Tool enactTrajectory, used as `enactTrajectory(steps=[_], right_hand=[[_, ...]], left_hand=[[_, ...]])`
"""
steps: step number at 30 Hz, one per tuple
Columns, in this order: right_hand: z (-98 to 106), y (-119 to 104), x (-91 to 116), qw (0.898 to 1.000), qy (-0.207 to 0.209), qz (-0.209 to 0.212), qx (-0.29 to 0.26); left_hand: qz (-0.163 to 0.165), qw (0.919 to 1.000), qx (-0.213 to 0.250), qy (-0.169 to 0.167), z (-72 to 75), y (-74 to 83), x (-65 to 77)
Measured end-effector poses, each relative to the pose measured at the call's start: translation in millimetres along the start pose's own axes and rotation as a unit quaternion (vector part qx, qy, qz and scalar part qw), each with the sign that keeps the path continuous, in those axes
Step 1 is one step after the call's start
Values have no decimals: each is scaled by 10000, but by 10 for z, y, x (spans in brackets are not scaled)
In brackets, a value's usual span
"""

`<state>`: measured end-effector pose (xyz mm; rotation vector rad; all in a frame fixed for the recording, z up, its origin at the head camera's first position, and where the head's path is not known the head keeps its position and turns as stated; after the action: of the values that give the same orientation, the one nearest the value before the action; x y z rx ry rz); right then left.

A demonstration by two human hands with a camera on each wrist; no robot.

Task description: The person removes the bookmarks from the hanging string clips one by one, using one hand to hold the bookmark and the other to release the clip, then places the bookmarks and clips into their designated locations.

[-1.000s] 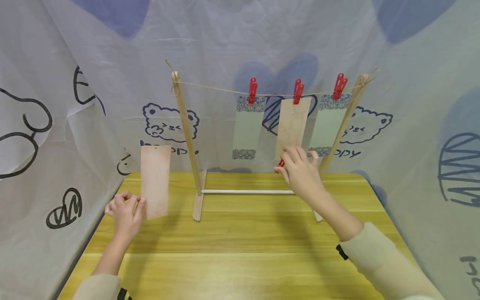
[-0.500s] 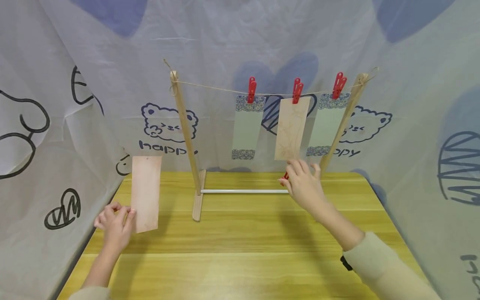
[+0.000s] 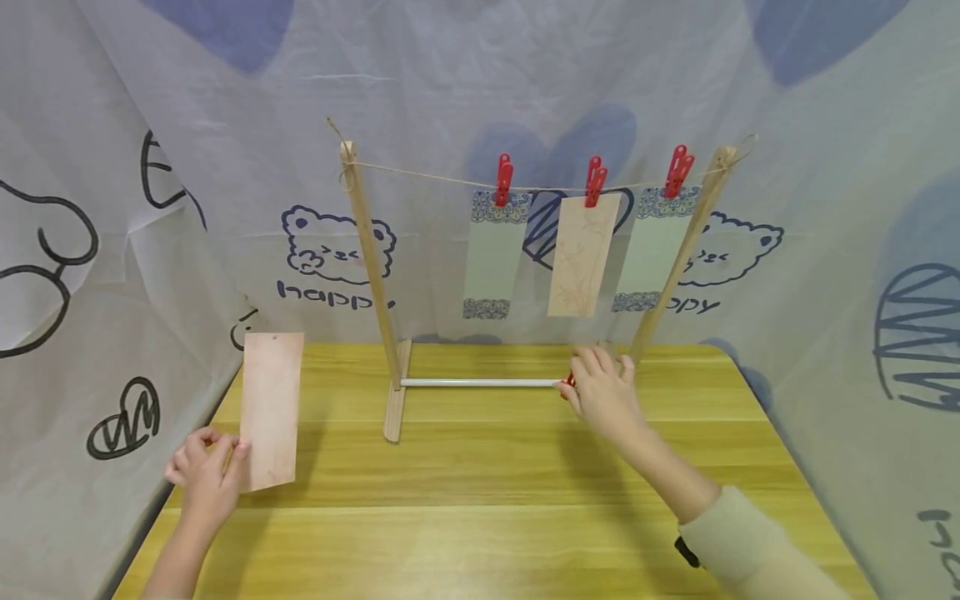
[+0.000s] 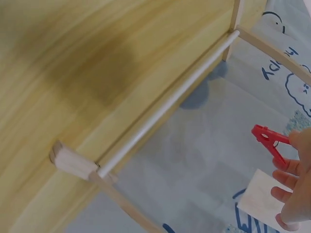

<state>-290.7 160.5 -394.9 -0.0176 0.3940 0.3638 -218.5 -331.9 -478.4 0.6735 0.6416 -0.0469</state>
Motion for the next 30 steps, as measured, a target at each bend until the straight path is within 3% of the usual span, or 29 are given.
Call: enactTrajectory(steps=[8,18,26,30], right_hand=[[-188,-75,102,9991,-381,-80,-151],[-318,-112,224,9998,-144,-10,-141],[-444,-76,334,9991,-344,-57,-239],[-515,-60,406,9991,-366,-6,-230]], left_hand=[[167,9997,-83,-132,58,-81,143],[232,9994,-112,-245,93,-160,282],[155,9995,-252,-144,110,-223,375],[266,9987,-363,-236,122,-293,429]])
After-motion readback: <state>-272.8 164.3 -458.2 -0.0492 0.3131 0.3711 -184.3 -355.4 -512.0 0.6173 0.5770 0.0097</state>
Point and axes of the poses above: each hand's wrist, its own x-axis away from the middle knuckle, its own z-axis out of the back of the hand, y = z × x, the point moved 7 cm from there along -x, towards the middle knuckle, and after that the axes turned 2 degrees about y, right-handed, at the moved point
